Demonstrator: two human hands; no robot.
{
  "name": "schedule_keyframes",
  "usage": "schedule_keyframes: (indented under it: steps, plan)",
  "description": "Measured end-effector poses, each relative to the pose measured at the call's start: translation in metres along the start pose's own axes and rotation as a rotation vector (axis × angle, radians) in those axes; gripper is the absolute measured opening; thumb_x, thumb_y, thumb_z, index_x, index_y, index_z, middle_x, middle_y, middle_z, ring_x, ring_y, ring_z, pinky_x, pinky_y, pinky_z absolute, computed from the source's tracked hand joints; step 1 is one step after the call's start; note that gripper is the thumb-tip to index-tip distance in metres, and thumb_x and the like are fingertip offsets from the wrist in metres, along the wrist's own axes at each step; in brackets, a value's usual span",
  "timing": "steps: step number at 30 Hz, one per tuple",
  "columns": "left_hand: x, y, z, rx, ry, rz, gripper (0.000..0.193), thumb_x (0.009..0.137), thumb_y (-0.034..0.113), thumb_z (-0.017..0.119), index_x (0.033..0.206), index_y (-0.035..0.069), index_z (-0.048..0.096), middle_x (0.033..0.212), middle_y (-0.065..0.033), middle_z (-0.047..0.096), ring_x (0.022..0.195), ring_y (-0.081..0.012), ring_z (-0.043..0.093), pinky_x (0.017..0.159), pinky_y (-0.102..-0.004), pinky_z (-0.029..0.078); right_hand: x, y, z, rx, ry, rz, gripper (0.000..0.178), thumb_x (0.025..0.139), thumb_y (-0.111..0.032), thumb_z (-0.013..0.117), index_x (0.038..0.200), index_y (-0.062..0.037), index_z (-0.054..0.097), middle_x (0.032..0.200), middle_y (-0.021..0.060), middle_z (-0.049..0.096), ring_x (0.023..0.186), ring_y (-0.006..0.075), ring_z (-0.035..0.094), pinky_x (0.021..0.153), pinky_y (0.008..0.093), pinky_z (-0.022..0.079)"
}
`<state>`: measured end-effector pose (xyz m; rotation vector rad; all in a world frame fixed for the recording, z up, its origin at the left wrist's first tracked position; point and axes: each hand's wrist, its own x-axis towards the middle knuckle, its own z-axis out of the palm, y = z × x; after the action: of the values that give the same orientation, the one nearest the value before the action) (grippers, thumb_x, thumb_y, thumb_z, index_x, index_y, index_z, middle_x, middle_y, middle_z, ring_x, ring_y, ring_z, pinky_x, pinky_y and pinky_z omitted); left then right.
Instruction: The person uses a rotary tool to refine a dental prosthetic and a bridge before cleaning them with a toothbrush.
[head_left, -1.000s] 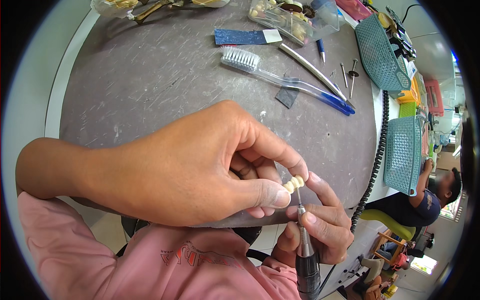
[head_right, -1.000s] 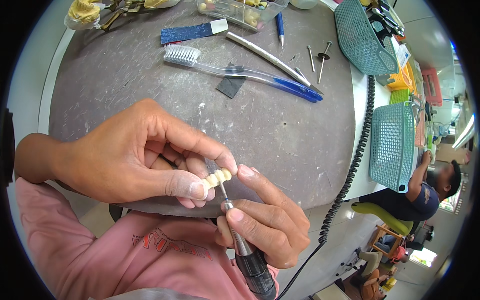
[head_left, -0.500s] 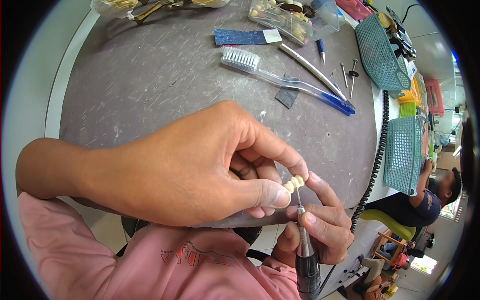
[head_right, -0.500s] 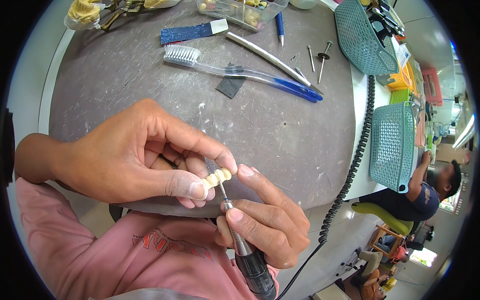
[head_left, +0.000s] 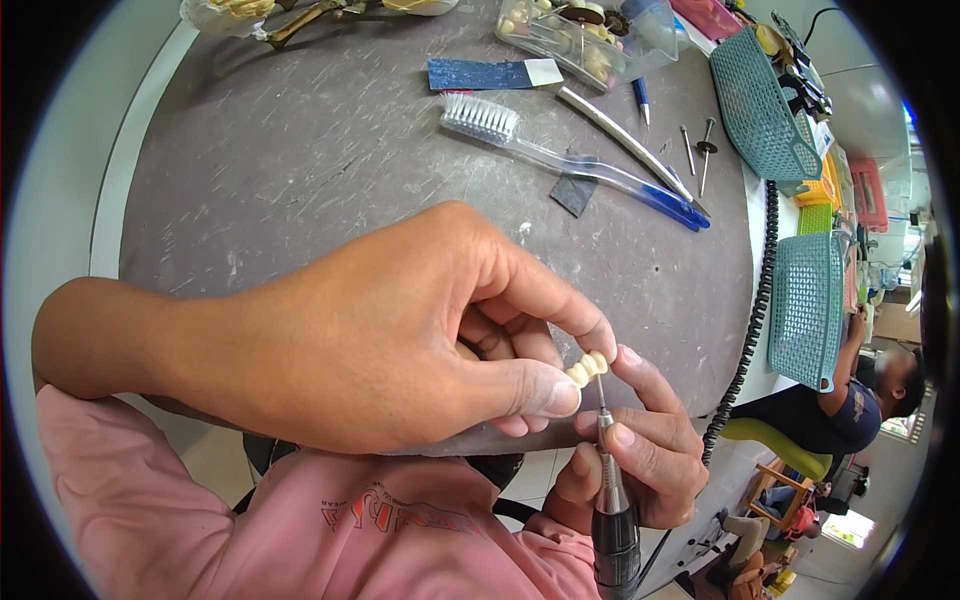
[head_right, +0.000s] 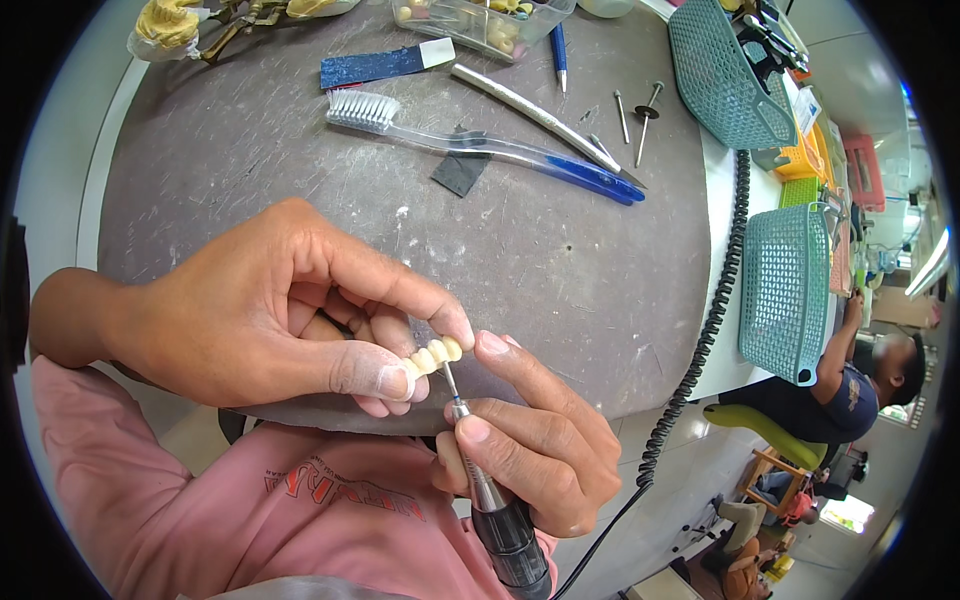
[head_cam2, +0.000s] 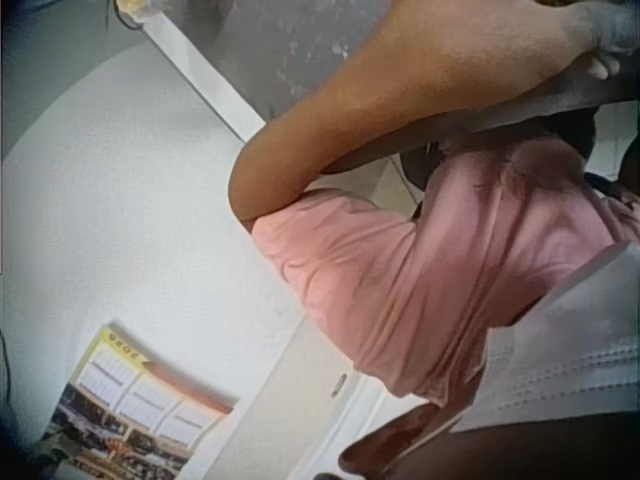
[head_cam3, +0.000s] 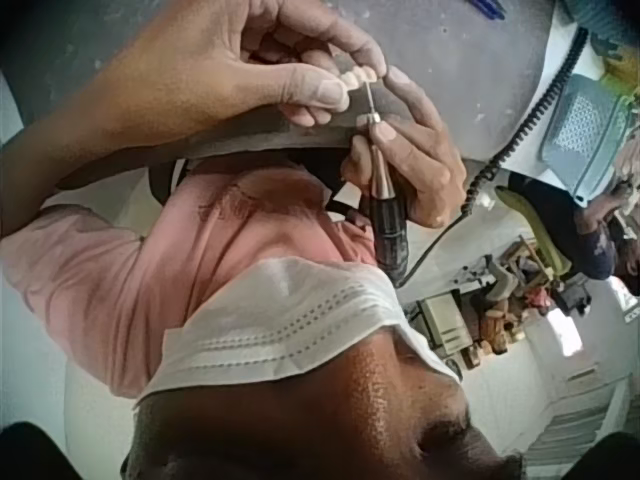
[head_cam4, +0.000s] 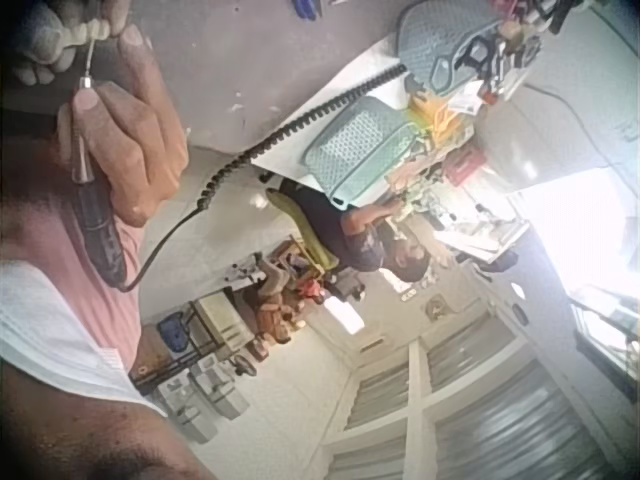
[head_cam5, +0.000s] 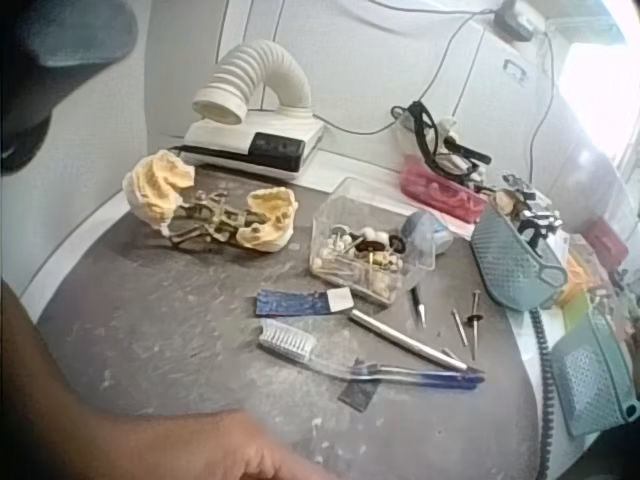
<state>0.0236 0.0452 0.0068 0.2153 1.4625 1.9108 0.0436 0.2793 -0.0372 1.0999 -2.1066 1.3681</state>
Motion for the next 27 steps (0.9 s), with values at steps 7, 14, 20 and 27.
schedule_keyframes:
  steps: [7,14,20,27]
  plan:
    - [0.0002,-0.0005,0.0002,0.004,0.003,-0.004,0.039,0.089,-0.002,0.069,0.127,-0.007,0.059,0.093,-0.0103,0.070,0.089,-0.0089,0.067,0.082,-0.0201,0.056,0.0000,0.0007,-0.0007,0.006,-0.006,0.000,0.036,0.078,-0.020,0.083,0.102,-0.0008,0.064,0.073,0.0129,0.070,0.092,0.0392,0.072,0.076,0.0454,0.063]
    - [-0.0003,0.0027,0.0010,-0.001,0.007,-0.027,0.039,0.090,-0.002,0.068,0.127,-0.007,0.060,0.093,-0.0103,0.070,0.089,-0.0092,0.067,0.083,-0.0203,0.056,-0.0010,-0.0006,0.0018,0.000,0.039,0.018,0.036,0.078,-0.022,0.083,0.101,-0.0016,0.064,0.072,0.0122,0.070,0.092,0.0386,0.072,0.076,0.0448,0.063]
    - [-0.0007,-0.0003,-0.0001,0.005,-0.001,-0.013,0.039,0.090,-0.001,0.069,0.127,-0.007,0.060,0.095,-0.0109,0.070,0.091,-0.0098,0.067,0.084,-0.0208,0.056,0.0021,-0.0002,-0.0005,-0.018,-0.014,-0.003,0.035,0.078,-0.021,0.083,0.101,-0.0024,0.064,0.074,0.0119,0.070,0.093,0.0377,0.072,0.077,0.0441,0.063]
    - [0.0001,-0.0012,0.0000,0.007,-0.006,-0.002,0.039,0.090,-0.001,0.069,0.128,-0.006,0.060,0.095,-0.0108,0.070,0.091,-0.0099,0.067,0.084,-0.0210,0.056,0.0015,-0.0021,-0.0017,-0.002,-0.035,0.006,0.036,0.077,-0.019,0.083,0.104,-0.0029,0.066,0.076,0.0109,0.071,0.096,0.0377,0.072,0.078,0.0442,0.063]
